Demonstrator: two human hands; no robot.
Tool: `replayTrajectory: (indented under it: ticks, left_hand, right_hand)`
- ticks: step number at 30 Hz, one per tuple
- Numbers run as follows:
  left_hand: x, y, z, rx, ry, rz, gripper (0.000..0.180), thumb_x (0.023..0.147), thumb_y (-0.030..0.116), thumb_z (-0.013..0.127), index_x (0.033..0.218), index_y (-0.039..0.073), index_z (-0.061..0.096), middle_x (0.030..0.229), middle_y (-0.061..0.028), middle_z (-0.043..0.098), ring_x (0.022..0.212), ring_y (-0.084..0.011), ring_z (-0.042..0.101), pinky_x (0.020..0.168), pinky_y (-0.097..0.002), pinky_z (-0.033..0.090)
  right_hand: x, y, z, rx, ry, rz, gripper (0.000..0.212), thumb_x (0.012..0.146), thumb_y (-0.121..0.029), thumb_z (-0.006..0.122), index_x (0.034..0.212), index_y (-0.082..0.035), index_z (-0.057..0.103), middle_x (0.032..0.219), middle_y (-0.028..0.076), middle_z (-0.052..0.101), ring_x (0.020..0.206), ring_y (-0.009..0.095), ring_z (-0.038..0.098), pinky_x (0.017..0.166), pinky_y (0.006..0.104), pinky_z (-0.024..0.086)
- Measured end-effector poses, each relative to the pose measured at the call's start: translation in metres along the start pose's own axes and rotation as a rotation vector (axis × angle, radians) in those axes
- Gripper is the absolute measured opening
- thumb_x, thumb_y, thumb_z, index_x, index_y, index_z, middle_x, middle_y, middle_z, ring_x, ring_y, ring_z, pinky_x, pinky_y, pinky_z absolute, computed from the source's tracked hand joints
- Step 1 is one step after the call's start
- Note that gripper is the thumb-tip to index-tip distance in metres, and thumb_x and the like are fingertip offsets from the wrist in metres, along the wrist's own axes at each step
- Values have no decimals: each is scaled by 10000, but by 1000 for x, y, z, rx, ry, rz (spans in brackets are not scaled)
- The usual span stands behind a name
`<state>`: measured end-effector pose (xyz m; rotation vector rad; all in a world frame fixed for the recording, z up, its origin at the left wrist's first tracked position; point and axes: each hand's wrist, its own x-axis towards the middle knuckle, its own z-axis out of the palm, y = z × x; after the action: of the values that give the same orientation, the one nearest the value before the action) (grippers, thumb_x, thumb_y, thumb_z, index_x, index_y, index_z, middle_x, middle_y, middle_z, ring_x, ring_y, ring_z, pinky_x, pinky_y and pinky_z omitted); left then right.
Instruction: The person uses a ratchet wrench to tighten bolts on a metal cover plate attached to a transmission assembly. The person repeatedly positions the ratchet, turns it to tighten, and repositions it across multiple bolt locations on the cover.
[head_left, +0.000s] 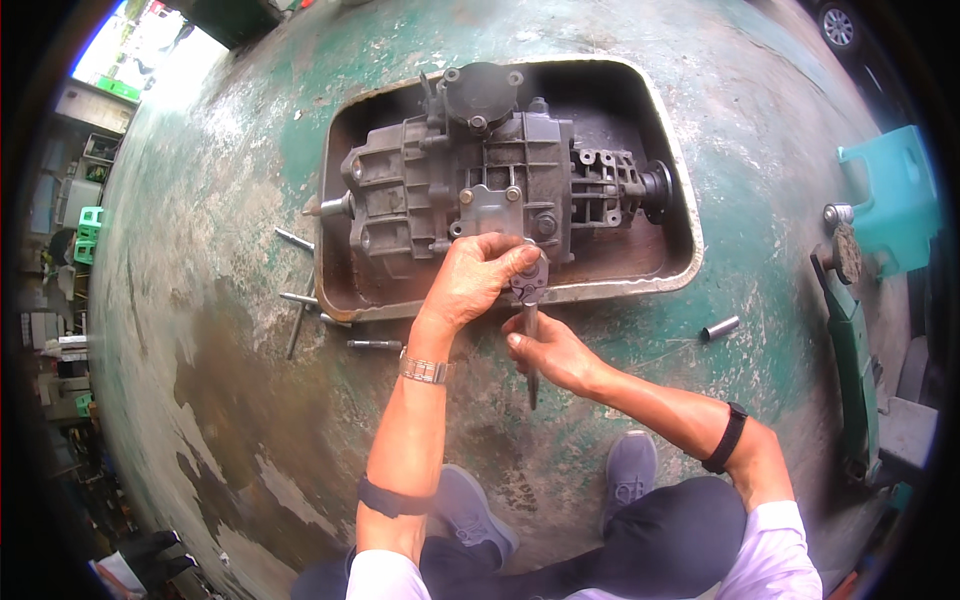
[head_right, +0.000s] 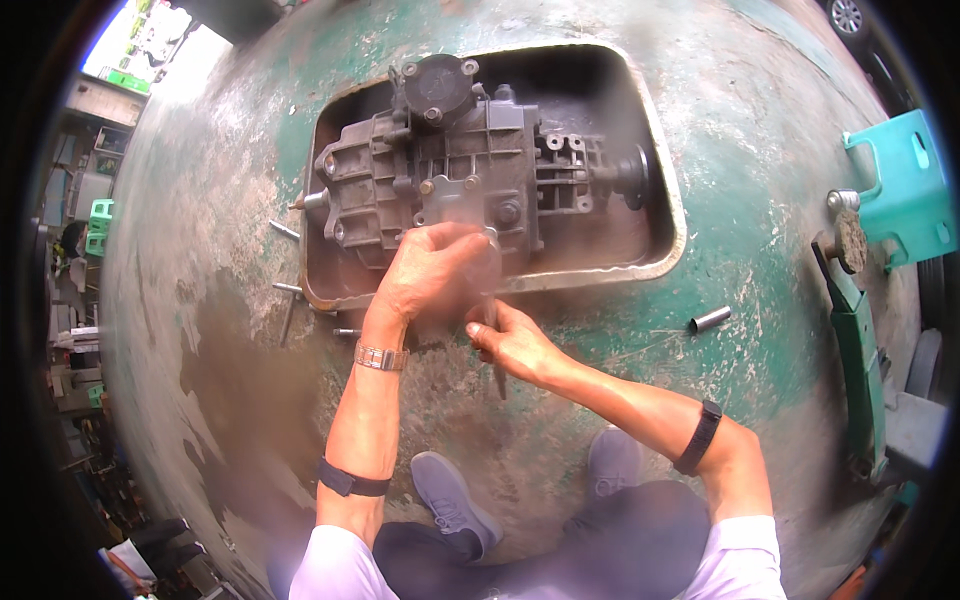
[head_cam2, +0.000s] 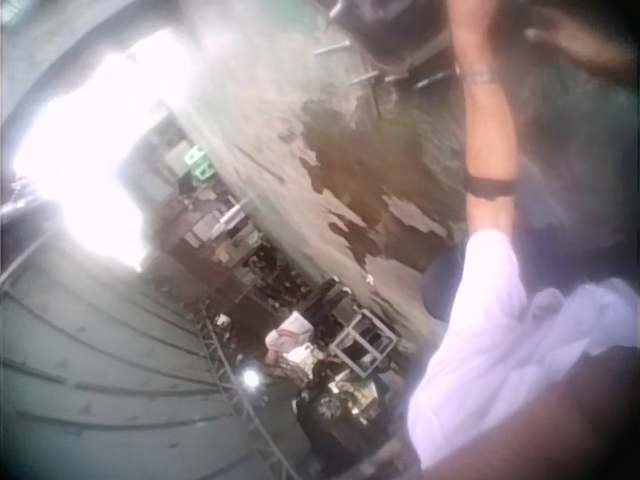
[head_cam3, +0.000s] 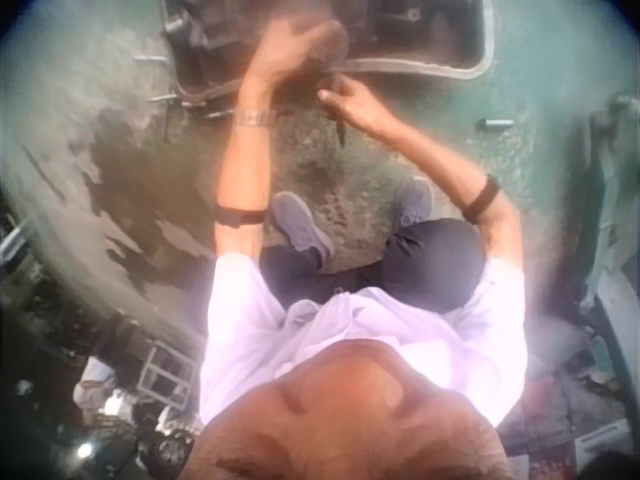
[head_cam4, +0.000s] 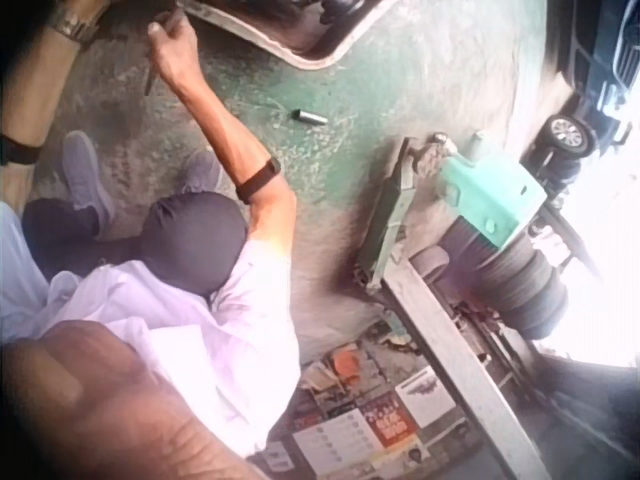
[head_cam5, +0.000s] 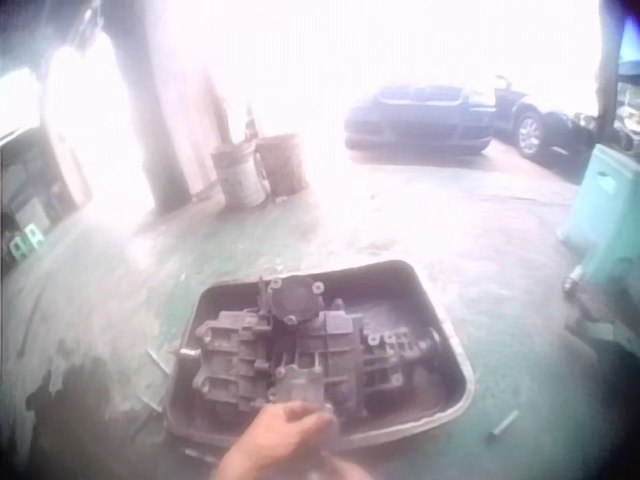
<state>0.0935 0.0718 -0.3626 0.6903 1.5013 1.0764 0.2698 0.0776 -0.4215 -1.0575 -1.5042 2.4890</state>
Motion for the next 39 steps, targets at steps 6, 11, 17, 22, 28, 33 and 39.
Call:
replayTrajectory:
  ticks: [6, 11, 17, 22, 28, 33, 39]
  left_hand:
    - [-3, -18, -3, -115, 3, 56, 373, 914, 245, 745, 1128, -53, 676, 983, -41, 704, 890, -92, 622, 804, -248, 511]
    - [-21, -26, -6, -157, 19, 160, 487, 855, 158, 803, 1245, -59, 607, 1088, -76, 678, 965, -126, 615, 848, -266, 519]
    - [-24, -38, 0, -52, 24, 180, 591, 758, 53, 855, 1278, -48, 595, 1081, -61, 658, 962, -116, 600, 857, -265, 518]
    - [-20, -44, 5, -64, 29, 224, 540, 780, 39, 832, 1262, -56, 609, 1070, -53, 670, 944, -104, 603, 852, -260, 521]
    - [-16, -44, 4, -109, 18, 200, 557, 816, 59, 809, 1302, -76, 575, 1087, -59, 673, 963, -106, 609, 860, -265, 522]
    - [-16, -43, 4, -41, 28, 204, 544, 875, 147, 773, 1317, -87, 559, 1105, -65, 673, 975, -101, 600, 881, -261, 508]
    - [-13, -37, 4, -48, -31, 220, 538, 920, 235, 730, 1315, -88, 558, 1103, -51, 677, 981, -83, 581, 891, -261, 487]
  right_hand:
    - [-20, -14, -15, -273, 340, -269, 392, 949, -353, 669, 1142, -12, 651, 828, 95, 684, 762, 148, 588, 733, 337, 497]
    - [-36, -56, -50, -880, 312, -270, 384, 910, -430, 676, 1020, -64, 710, 820, 175, 695, 760, 327, 684, 695, 429, 514]
    - [-43, -110, -75, -1386, 99, -348, 396, 906, -455, 639, 879, -61, 675, 776, 194, 669, 775, 409, 654, 692, 505, 501]
    - [-40, -145, -74, -1537, 55, -230, 391, 902, -451, 640, 885, -67, 713, 805, 185, 691, 792, 379, 683, 712, 470, 525]
    - [-18, -175, -74, -1613, -45, -326, 335, 841, -382, 670, 792, -54, 715, 735, 182, 676, 727, 365, 671, 687, 463, 524]
    - [-6, -188, -77, -1601, -28, -322, 401, 792, -445, 750, 718, -55, 691, 631, 185, 611, 634, 385, 619, 600, 464, 481]
    - [8, -204, -83, -1630, -53, -494, 349, 749, -384, 773, 717, -44, 701, 629, 183, 605, 611, 364, 615, 585, 435, 481]
